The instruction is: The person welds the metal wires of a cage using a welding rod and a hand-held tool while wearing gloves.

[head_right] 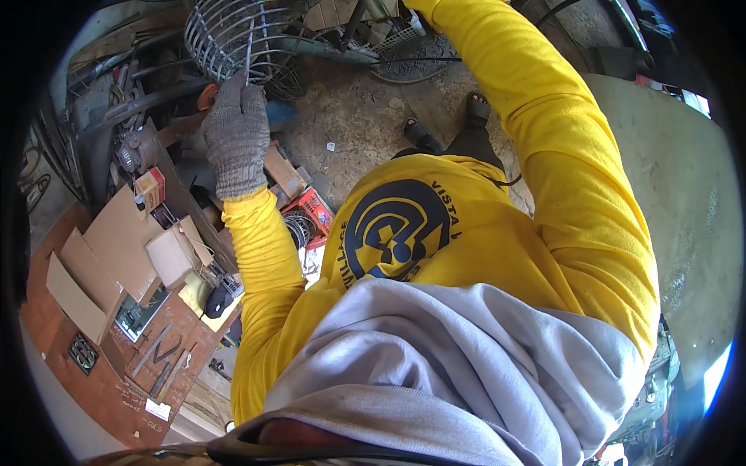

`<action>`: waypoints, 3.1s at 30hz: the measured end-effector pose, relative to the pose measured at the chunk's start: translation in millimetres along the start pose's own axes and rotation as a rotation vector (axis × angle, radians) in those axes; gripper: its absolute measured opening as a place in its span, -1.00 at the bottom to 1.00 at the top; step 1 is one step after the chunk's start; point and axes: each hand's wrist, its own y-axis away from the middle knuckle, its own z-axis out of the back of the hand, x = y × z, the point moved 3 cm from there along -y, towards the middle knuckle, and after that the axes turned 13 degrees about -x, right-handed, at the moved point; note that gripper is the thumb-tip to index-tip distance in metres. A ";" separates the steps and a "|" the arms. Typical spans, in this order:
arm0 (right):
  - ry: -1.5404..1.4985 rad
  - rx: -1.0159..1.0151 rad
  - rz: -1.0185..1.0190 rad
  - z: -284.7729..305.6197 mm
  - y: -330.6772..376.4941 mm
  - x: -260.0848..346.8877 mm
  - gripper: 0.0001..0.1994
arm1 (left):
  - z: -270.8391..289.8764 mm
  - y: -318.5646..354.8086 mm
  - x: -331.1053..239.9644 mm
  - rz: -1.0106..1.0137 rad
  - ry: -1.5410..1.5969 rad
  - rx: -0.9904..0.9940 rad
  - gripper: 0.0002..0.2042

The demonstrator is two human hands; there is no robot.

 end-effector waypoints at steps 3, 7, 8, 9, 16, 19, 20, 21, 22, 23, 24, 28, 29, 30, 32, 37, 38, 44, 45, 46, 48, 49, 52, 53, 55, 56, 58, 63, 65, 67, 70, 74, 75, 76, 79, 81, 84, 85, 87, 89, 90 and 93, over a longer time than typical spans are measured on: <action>-0.116 -0.123 -0.145 5.2 11.2 2.9 -0.46 | -11.4 5.1 9.4 0.030 0.060 -0.032 -0.71; -0.349 -0.367 -0.351 11.4 36.0 3.7 -0.41 | -12.5 7.3 7.5 -0.019 0.049 -0.057 -0.72; -0.324 -0.424 -0.349 13.6 44.2 9.4 -0.39 | -10.9 7.3 8.9 -0.027 0.044 -0.051 -0.73; -0.299 -0.481 -0.348 15.6 53.8 16.4 -0.38 | -9.9 7.5 10.2 -0.036 0.039 -0.045 -0.73; -0.705 -0.502 -0.495 -8.8 86.1 23.3 -0.27 | -17.2 9.2 21.2 -0.070 0.085 -0.098 -0.73; -0.875 -0.614 -0.550 -27.7 90.8 18.2 -0.30 | -15.0 9.5 20.6 -0.146 0.079 -0.162 -0.72; -0.924 -0.642 -0.580 -31.2 94.5 15.1 -0.31 | -15.1 7.5 18.5 -0.140 0.094 -0.155 -0.72; -0.941 -0.635 -0.589 -33.9 98.8 12.7 -0.32 | -15.6 6.3 17.1 -0.134 0.109 -0.148 -0.72; -0.957 -0.628 -0.592 -34.1 103.3 10.8 -0.34 | -15.5 6.4 17.6 -0.115 0.120 -0.152 -0.72; -0.972 -0.622 -0.597 -34.7 107.2 9.1 -0.35 | -15.9 6.3 18.8 -0.096 0.131 -0.156 -0.72; -1.027 -0.595 -0.610 -38.6 110.6 8.9 -0.37 | -16.8 6.5 20.6 -0.079 0.143 -0.160 -0.72; -1.219 -0.599 -0.674 -74.4 129.9 17.4 -0.45 | -19.0 8.0 31.3 -0.125 0.144 -0.213 -0.73; -1.261 -0.630 -0.697 -86.8 136.4 20.3 -0.47 | -20.5 7.9 34.7 -0.137 0.139 -0.227 -0.73; -1.160 -0.787 -0.632 -94.2 144.1 21.5 -0.49 | -21.2 7.2 35.0 -0.152 0.136 -0.239 -0.73; -0.948 -1.085 -0.489 -109.5 159.5 25.3 -0.53 | -19.5 5.8 29.9 -0.108 0.097 -0.214 -0.72; -0.892 -0.942 -0.316 -99.3 164.1 49.7 -0.57 | -23.4 5.3 35.4 -0.114 0.117 -0.237 -0.73; -0.856 -0.947 -0.262 -99.8 161.2 51.7 -0.56 | -23.6 3.8 37.5 -0.134 0.112 -0.239 -0.73; -1.039 -0.955 -0.378 -113.4 158.2 54.5 -0.53 | -22.3 5.1 39.4 -0.116 0.133 -0.252 -0.74; -1.048 -0.961 -0.381 -113.8 156.1 53.2 -0.52 | -23.5 6.5 41.5 -0.098 0.148 -0.254 -0.75; -1.053 -0.965 -0.393 -112.0 155.9 51.4 -0.52 | -23.0 6.3 40.2 -0.120 0.144 -0.261 -0.75; -1.009 -0.994 -0.393 -111.9 154.6 46.6 -0.53 | -20.2 2.9 37.4 -0.165 0.134 -0.274 -0.76; -0.961 -1.014 -0.377 -112.8 152.2 42.2 -0.54 | -19.4 2.8 38.2 -0.160 0.133 -0.266 -0.76; -1.161 -0.951 -0.384 -115.6 149.7 37.8 -0.51 | -17.3 0.9 43.8 -0.123 0.124 -0.198 -0.71; -1.283 -0.906 -0.396 -117.0 148.9 37.6 -0.49 | -16.4 -0.5 46.1 -0.094 0.117 -0.146 -0.66; -1.247 -0.985 -0.418 -122.2 148.3 34.6 -0.57 | -16.0 -1.9 48.2 -0.061 0.129 -0.098 -0.61; -1.229 -1.025 -0.430 -125.8 149.0 33.3 -0.61 | -16.1 -2.5 48.1 -0.056 0.147 -0.101 -0.61; -1.404 -0.924 -0.485 -137.3 151.9 33.4 -0.65 | -17.7 -2.7 50.1 -0.044 0.191 -0.106 -0.62; -1.664 -0.466 -0.724 -141.5 155.0 49.6 -0.61 | -23.9 -1.0 59.3 -0.009 0.301 -0.115 -0.67; -1.707 -0.243 -0.711 -148.7 151.1 59.6 -0.57 | -23.3 -3.2 56.3 -0.041 0.275 -0.111 -0.66; -1.884 -0.146 -0.668 -147.8 130.1 77.6 -0.55 | -22.4 -1.2 56.4 -0.017 0.287 -0.086 -0.67; -2.059 -0.079 -0.550 -174.3 75.4 99.7 -0.53 | -26.3 -4.0 54.8 0.041 0.351 -0.044 -0.68; -2.580 0.224 -0.276 -133.7 42.3 136.5 -0.51 | -23.4 -2.9 57.5 -0.048 0.336 -0.139 -0.70; -2.682 0.270 -0.143 -117.9 39.9 141.3 -0.48 | -22.4 -1.3 57.6 -0.091 0.329 -0.177 -0.71; -2.774 0.310 -0.009 -109.0 40.2 142.6 -0.45 | -23.2 -0.7 56.5 -0.044 0.325 -0.144 -0.71; -2.619 0.225 -0.146 -118.5 35.6 139.8 -0.39 | -23.7 -0.3 55.0 0.038 0.314 -0.079 -0.71; -2.675 0.197 0.036 -130.1 23.7 139.2 -0.40 | -26.9 -2.6 56.5 0.005 0.308 -0.083 -0.71; -2.661 0.294 -0.063 -115.5 34.1 143.8 -0.41 | -29.3 1.2 65.4 -0.120 0.280 -0.184 -0.71; -2.640 0.329 -0.156 -107.4 39.9 141.9 -0.42 | -29.6 0.6 65.3 -0.122 0.276 -0.181 -0.71; -2.656 0.354 -0.096 -113.7 34.2 141.9 -0.42 | -28.9 0.2 64.3 -0.124 0.266 -0.174 -0.71; -2.671 0.370 -0.035 -124.7 27.4 139.3 -0.42 | -29.2 -2.7 61.6 -0.053 0.282 -0.108 -0.71; -2.676 0.380 -0.005 -131.4 24.4 138.2 -0.41 | -29.1 -3.2 60.1 -0.016 0.289 -0.075 -0.71; -2.635 0.339 -0.044 -120.4 31.5 140.4 -0.40 | -25.1 1.2 55.0 -0.013 0.272 -0.092 -0.71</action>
